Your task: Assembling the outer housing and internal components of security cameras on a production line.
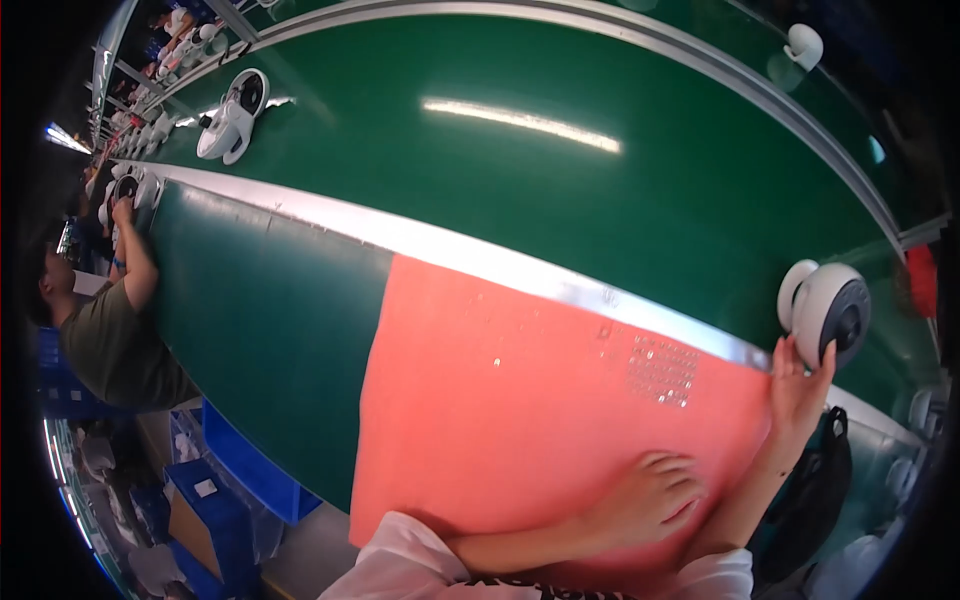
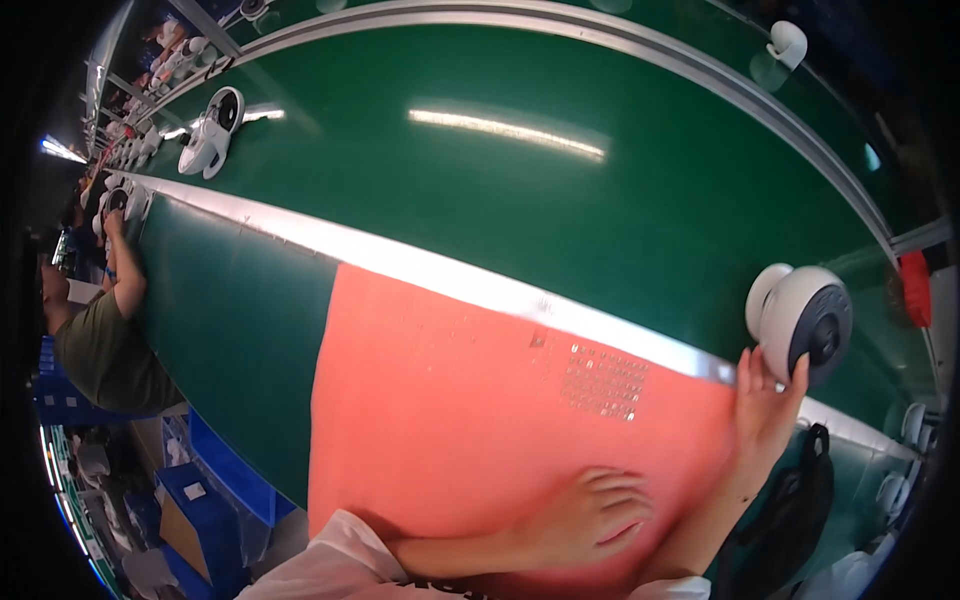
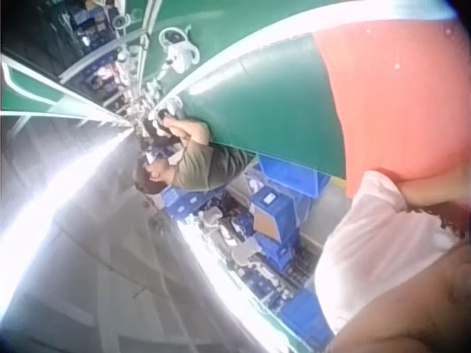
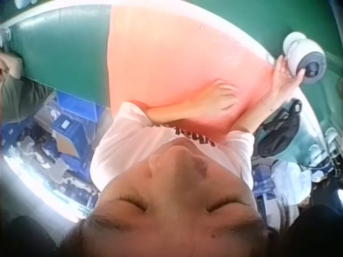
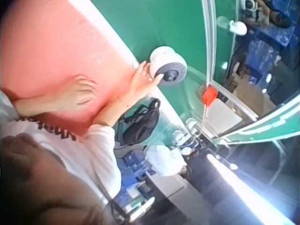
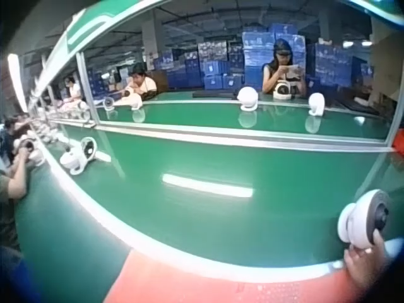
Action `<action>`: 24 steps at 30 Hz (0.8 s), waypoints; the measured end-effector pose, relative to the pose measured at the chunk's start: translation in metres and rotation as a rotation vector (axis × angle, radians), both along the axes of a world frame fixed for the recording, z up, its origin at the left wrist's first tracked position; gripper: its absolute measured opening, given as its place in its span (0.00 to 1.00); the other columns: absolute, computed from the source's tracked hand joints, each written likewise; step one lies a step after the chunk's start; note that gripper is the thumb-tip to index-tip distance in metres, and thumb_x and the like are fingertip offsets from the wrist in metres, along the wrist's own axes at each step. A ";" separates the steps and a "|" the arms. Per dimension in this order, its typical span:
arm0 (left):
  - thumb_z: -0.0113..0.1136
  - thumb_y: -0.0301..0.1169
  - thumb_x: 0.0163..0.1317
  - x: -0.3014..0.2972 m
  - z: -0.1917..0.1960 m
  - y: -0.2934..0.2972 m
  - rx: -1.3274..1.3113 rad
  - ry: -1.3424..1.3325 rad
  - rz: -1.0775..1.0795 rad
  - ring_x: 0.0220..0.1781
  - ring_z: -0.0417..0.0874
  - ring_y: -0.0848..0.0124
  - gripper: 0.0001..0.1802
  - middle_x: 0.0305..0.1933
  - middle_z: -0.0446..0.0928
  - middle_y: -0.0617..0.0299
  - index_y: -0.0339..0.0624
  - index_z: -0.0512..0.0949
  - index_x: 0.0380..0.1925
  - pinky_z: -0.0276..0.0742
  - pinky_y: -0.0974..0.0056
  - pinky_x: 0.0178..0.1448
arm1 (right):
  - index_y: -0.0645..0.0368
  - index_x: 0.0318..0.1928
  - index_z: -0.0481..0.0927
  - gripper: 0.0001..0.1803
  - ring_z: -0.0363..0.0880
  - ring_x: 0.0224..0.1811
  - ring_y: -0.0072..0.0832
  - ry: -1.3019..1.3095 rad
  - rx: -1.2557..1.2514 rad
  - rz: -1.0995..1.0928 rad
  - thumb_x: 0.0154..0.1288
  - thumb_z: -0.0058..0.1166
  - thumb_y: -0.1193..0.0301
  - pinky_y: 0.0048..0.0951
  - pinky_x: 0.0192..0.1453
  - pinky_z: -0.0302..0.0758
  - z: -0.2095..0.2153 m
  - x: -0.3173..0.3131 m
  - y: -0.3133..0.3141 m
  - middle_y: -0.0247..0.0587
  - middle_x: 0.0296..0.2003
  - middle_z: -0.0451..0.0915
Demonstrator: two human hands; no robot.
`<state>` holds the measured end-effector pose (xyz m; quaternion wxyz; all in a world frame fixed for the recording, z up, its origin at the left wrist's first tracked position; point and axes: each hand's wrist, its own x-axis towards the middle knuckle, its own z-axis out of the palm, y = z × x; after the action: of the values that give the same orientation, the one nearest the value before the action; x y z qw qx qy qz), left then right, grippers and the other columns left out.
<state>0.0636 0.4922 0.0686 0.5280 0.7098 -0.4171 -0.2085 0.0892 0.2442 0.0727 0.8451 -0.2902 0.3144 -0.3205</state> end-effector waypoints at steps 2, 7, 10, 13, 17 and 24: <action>0.52 0.34 0.58 0.000 -0.008 0.004 0.029 -0.005 -0.024 0.57 0.71 0.65 0.11 0.46 0.76 0.61 0.41 0.76 0.37 0.60 0.57 0.62 | 0.59 0.60 0.60 0.33 0.68 0.55 0.41 0.118 -0.069 -0.092 0.60 0.57 0.60 0.42 0.63 0.65 0.000 0.005 0.021 0.47 0.54 0.65; 0.51 0.35 0.57 -0.012 -0.003 0.006 0.057 -0.098 -0.060 0.57 0.71 0.64 0.12 0.46 0.76 0.61 0.41 0.76 0.38 0.59 0.57 0.63 | 0.57 0.62 0.58 0.33 0.64 0.60 0.46 0.107 -0.162 -0.061 0.61 0.54 0.59 0.44 0.65 0.63 0.005 -0.006 0.020 0.51 0.58 0.61; 0.53 0.35 0.55 -0.011 -0.002 0.015 0.059 -0.158 -0.031 0.57 0.70 0.64 0.12 0.46 0.76 0.60 0.42 0.76 0.37 0.59 0.56 0.63 | 0.59 0.61 0.58 0.33 0.62 0.60 0.49 0.051 -0.106 -0.052 0.59 0.57 0.63 0.46 0.64 0.64 0.016 0.010 0.037 0.52 0.57 0.59; 0.55 0.35 0.53 -0.011 -0.006 0.016 0.053 -0.259 0.010 0.56 0.70 0.65 0.12 0.45 0.76 0.61 0.42 0.76 0.36 0.58 0.56 0.62 | 0.60 0.58 0.61 0.35 0.64 0.58 0.44 0.064 -0.209 0.043 0.54 0.62 0.61 0.46 0.62 0.66 0.013 0.020 0.029 0.49 0.55 0.60; 0.61 0.40 0.49 -0.015 -0.016 0.008 0.069 -0.300 -0.078 0.60 0.66 0.62 0.19 0.49 0.72 0.60 0.45 0.75 0.40 0.56 0.56 0.63 | 0.57 0.59 0.61 0.41 0.62 0.59 0.39 0.119 -0.173 0.051 0.49 0.64 0.52 0.44 0.62 0.65 0.008 0.028 0.007 0.46 0.56 0.60; 0.63 0.49 0.45 -0.016 -0.018 0.008 0.148 -0.686 -0.002 0.67 0.54 0.56 0.33 0.59 0.62 0.55 0.49 0.71 0.52 0.51 0.49 0.65 | 0.58 0.61 0.55 0.47 0.64 0.59 0.40 0.157 -0.112 0.116 0.48 0.64 0.47 0.45 0.58 0.67 0.017 0.009 0.026 0.53 0.59 0.57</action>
<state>0.0474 0.5001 0.0505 0.3043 0.7744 -0.5545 0.0120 0.0984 0.2699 0.0897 0.8174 -0.3791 0.3438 -0.2645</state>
